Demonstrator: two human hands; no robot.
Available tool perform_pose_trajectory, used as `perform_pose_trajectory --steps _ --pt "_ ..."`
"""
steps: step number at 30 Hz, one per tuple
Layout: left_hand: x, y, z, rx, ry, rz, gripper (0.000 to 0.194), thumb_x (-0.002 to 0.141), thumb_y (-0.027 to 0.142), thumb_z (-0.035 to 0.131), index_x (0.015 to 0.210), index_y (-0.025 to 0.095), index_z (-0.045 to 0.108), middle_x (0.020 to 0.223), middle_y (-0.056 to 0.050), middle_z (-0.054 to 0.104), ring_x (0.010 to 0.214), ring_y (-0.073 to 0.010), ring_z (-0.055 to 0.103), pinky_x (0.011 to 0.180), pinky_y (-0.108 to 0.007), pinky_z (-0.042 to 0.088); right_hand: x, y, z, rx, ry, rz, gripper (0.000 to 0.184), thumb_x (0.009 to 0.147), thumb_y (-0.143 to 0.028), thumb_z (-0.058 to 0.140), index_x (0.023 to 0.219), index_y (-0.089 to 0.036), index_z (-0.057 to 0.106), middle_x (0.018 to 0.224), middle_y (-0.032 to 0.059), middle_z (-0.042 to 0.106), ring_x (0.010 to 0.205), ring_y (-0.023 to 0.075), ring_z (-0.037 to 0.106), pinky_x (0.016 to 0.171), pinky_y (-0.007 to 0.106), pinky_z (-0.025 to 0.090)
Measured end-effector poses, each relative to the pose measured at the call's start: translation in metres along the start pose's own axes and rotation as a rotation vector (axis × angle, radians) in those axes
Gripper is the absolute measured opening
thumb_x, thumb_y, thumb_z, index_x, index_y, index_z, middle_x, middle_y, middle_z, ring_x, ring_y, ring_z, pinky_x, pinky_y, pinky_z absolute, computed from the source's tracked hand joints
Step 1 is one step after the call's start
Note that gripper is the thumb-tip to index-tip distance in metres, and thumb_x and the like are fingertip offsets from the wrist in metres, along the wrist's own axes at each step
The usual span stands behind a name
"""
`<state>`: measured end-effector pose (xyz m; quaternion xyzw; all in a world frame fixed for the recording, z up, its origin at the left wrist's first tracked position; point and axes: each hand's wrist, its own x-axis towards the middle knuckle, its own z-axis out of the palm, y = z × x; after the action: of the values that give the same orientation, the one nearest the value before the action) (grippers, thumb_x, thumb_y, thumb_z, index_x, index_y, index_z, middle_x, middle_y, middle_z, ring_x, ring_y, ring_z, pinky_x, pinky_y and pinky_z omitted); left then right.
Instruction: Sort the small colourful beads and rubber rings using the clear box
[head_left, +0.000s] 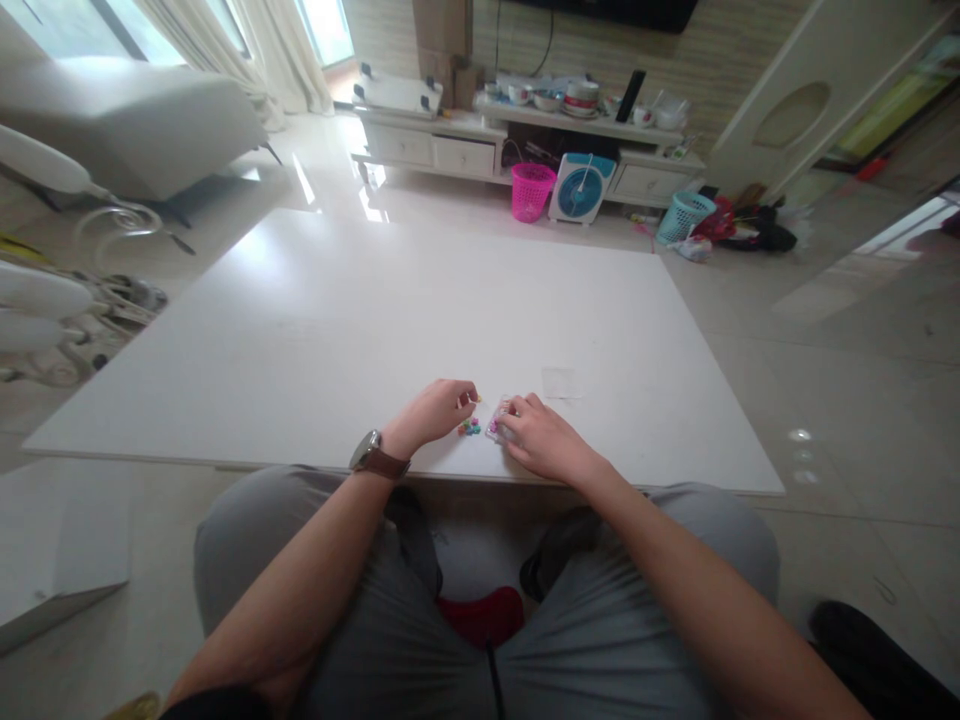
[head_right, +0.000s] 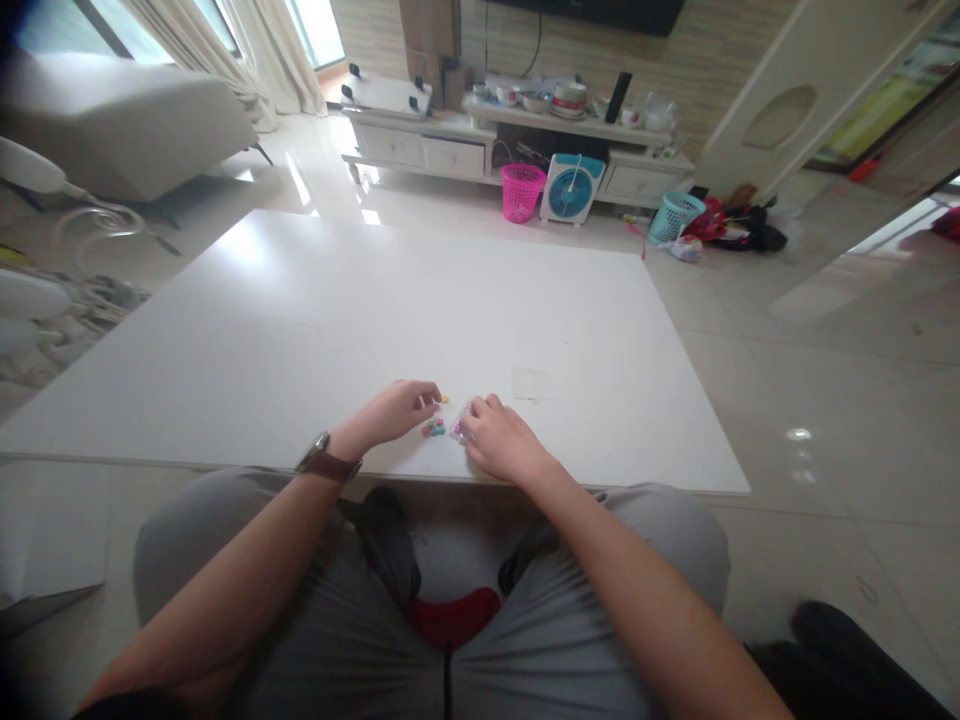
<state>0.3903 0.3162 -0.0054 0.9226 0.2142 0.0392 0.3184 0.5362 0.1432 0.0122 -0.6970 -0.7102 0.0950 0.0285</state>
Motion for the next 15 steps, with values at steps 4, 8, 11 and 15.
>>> perform_pose_trajectory --steps 4,8,11,15 --pt "-0.0001 0.0007 -0.0005 0.001 -0.003 -0.002 0.022 0.087 0.022 0.054 0.096 0.018 0.073 0.082 -0.005 0.075 0.073 -0.0171 0.067 0.067 -0.026 0.048 0.0006 -0.0004 0.0005 0.004 0.009 0.001 0.025 0.094 -0.020 0.059 0.117 -0.015 0.067 0.122 0.0136 0.057 0.112 0.0279 0.046 0.098 0.040 0.045" --pt "-0.0007 0.0021 -0.0020 0.001 -0.008 -0.010 0.021 0.087 0.022 0.055 0.096 0.018 0.074 0.084 -0.005 0.075 0.074 -0.0171 0.068 0.069 -0.026 0.049 0.0001 0.0001 0.0001 0.019 0.001 0.000 0.025 0.093 -0.020 0.060 0.117 -0.015 0.067 0.122 0.0134 0.057 0.112 0.0277 0.046 0.098 0.040 0.044" --pt "-0.0007 0.0017 -0.0021 0.000 -0.011 -0.010 0.021 0.087 0.022 0.055 0.097 0.018 0.074 0.085 -0.005 0.076 0.074 -0.0172 0.068 0.069 -0.026 0.049 0.0000 0.0000 -0.0010 0.019 -0.012 0.006 0.023 0.095 -0.020 0.058 0.115 -0.015 0.068 0.121 0.0139 0.057 0.112 0.0279 0.046 0.098 0.041 0.044" --pt "-0.0004 0.0000 -0.0009 0.005 -0.007 0.005 0.021 0.087 0.022 0.055 0.097 0.018 0.073 0.085 -0.005 0.075 0.075 -0.0172 0.068 0.068 -0.026 0.048 -0.0013 -0.0006 -0.0021 0.034 -0.046 -0.008 0.024 0.096 -0.023 0.057 0.116 -0.015 0.068 0.126 0.0145 0.056 0.113 0.0281 0.046 0.098 0.042 0.044"
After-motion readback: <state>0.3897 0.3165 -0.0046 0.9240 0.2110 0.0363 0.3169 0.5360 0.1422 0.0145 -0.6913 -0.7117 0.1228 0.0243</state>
